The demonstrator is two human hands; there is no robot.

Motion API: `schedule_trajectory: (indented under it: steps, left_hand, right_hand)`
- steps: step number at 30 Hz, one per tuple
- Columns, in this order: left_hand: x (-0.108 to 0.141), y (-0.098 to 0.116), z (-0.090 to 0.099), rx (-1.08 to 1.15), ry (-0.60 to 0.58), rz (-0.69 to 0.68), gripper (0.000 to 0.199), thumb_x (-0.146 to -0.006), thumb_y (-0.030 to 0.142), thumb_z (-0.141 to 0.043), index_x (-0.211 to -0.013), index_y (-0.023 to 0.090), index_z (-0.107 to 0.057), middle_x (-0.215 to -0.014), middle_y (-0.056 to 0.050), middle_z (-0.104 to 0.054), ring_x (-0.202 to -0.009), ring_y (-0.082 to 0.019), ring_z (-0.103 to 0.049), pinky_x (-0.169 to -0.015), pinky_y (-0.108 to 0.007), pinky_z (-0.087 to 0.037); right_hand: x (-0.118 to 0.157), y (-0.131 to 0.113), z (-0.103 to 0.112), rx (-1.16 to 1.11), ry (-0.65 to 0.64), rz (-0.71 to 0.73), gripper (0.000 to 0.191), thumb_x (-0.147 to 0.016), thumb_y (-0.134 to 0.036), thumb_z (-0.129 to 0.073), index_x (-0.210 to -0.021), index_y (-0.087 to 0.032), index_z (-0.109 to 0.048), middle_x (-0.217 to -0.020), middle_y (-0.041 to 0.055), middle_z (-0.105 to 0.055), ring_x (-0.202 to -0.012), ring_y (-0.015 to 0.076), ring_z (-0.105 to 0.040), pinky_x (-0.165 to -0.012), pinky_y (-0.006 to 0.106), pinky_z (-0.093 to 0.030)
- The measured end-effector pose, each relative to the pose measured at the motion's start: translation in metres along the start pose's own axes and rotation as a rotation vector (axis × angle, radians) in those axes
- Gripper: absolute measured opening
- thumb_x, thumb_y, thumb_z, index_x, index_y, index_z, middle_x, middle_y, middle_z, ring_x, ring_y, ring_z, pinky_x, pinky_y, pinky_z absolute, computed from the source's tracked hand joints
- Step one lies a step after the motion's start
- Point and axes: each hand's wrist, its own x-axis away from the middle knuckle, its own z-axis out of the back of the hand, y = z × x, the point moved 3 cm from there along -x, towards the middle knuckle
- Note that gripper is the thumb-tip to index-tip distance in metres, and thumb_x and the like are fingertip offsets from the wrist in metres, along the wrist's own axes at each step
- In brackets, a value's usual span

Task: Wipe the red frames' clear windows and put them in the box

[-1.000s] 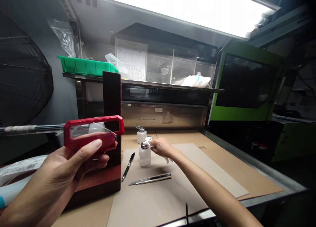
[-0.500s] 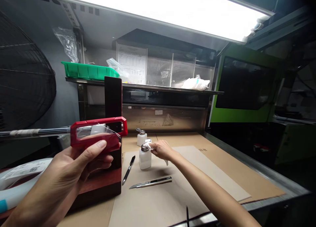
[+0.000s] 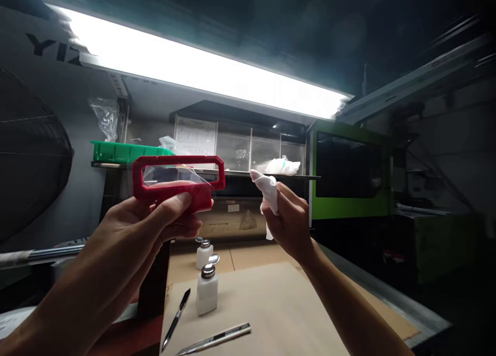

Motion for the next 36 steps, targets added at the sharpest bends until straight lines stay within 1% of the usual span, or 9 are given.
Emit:
schedule_trajectory:
  steps: [2,6,11,16,23,27,30,33,36]
  left_hand:
    - [0.001,0.016,-0.014,-0.023,-0.051,-0.088,0.035,-0.061,0.043,-0.077,-0.087,0.020,-0.074,-0.075,-0.006,-0.075,-0.059,-0.014,-0.067,-0.053,-0.016,-0.055]
    - [0.007,0.043,-0.035,-0.064,-0.077,-0.210,0.036,-0.061,0.049,-0.074,-0.085,0.022,-0.075,-0.074,-0.005,-0.074,-0.060,-0.014,-0.067,-0.054,-0.016,-0.055]
    - [0.017,0.067,-0.054,-0.034,-0.108,-0.203,0.035,-0.052,0.050,-0.077,-0.071,0.021,-0.073,-0.060,-0.002,-0.070,-0.053,-0.013,-0.064,-0.050,-0.015,-0.053]
    - [0.026,0.083,-0.067,0.007,-0.085,-0.205,0.035,-0.048,0.046,-0.079,-0.072,0.021,-0.074,-0.064,-0.003,-0.072,-0.053,-0.013,-0.065,-0.050,-0.016,-0.055]
    - [0.036,0.091,-0.074,0.001,-0.118,-0.204,0.036,-0.051,0.045,-0.080,-0.078,0.022,-0.075,-0.066,-0.003,-0.072,-0.057,-0.014,-0.066,-0.052,-0.017,-0.055]
    - [0.037,0.095,-0.077,0.009,-0.113,-0.195,0.041,-0.048,0.045,-0.080,-0.080,0.022,-0.076,-0.064,-0.003,-0.071,-0.058,-0.015,-0.067,-0.053,-0.017,-0.055]
    - [0.037,0.096,-0.077,-0.003,-0.116,-0.186,0.036,-0.049,0.046,-0.080,-0.076,0.023,-0.075,-0.063,-0.002,-0.071,-0.059,-0.015,-0.066,-0.054,-0.017,-0.055]
    - [0.039,0.098,-0.076,-0.028,-0.115,-0.178,0.042,-0.049,0.048,-0.078,-0.083,0.024,-0.075,-0.067,-0.002,-0.071,-0.068,-0.017,-0.067,-0.058,-0.018,-0.056]
    - [0.040,0.097,-0.073,-0.038,-0.099,-0.176,0.044,-0.050,0.049,-0.078,-0.086,0.024,-0.074,-0.072,-0.003,-0.072,-0.073,-0.018,-0.068,-0.059,-0.017,-0.055]
  right_hand:
    - [-0.019,-0.013,0.026,0.076,0.102,0.133,0.027,-0.091,-0.017,-0.042,-0.110,-0.020,-0.061,-0.065,-0.0028,-0.039,-0.051,0.0098,-0.035,-0.049,0.023,-0.033]
    - [-0.043,-0.027,0.058,0.239,0.139,0.276,0.020,-0.088,-0.012,-0.045,-0.091,-0.018,-0.064,-0.065,-0.0029,-0.033,-0.050,0.0092,-0.027,-0.046,0.024,-0.027]
    - [-0.060,-0.034,0.088,0.385,0.163,0.362,0.022,-0.089,-0.013,-0.043,-0.083,-0.016,-0.063,-0.062,-0.0029,-0.031,-0.047,0.0083,-0.025,-0.044,0.024,-0.024]
    - [-0.071,-0.039,0.111,0.471,0.198,0.380,0.029,-0.094,-0.018,-0.039,-0.078,-0.016,-0.063,-0.061,-0.0026,-0.034,-0.047,0.0073,-0.029,-0.043,0.023,-0.026]
    - [-0.081,-0.042,0.123,0.537,0.265,0.431,0.024,-0.095,-0.019,-0.043,-0.082,-0.018,-0.063,-0.059,-0.0038,-0.037,-0.047,0.0071,-0.027,-0.042,0.022,-0.024]
    - [-0.086,-0.045,0.127,0.554,0.284,0.445,0.023,-0.095,-0.018,-0.042,-0.084,-0.020,-0.063,-0.058,-0.0039,-0.038,-0.046,0.0074,-0.029,-0.042,0.022,-0.025]
    - [-0.087,-0.046,0.127,0.575,0.291,0.458,0.021,-0.095,-0.017,-0.044,-0.096,-0.024,-0.063,-0.057,-0.0050,-0.038,-0.045,0.0076,-0.027,-0.041,0.021,-0.026]
    - [-0.086,-0.043,0.124,0.602,0.271,0.469,0.023,-0.095,-0.018,-0.044,-0.108,-0.027,-0.061,-0.058,-0.0055,-0.039,-0.045,0.0078,-0.028,-0.042,0.020,-0.029]
    - [-0.082,-0.039,0.122,0.617,0.238,0.466,0.019,-0.093,-0.017,-0.049,-0.101,-0.025,-0.064,-0.059,-0.0050,-0.040,-0.047,0.0072,-0.031,-0.043,0.020,-0.029]
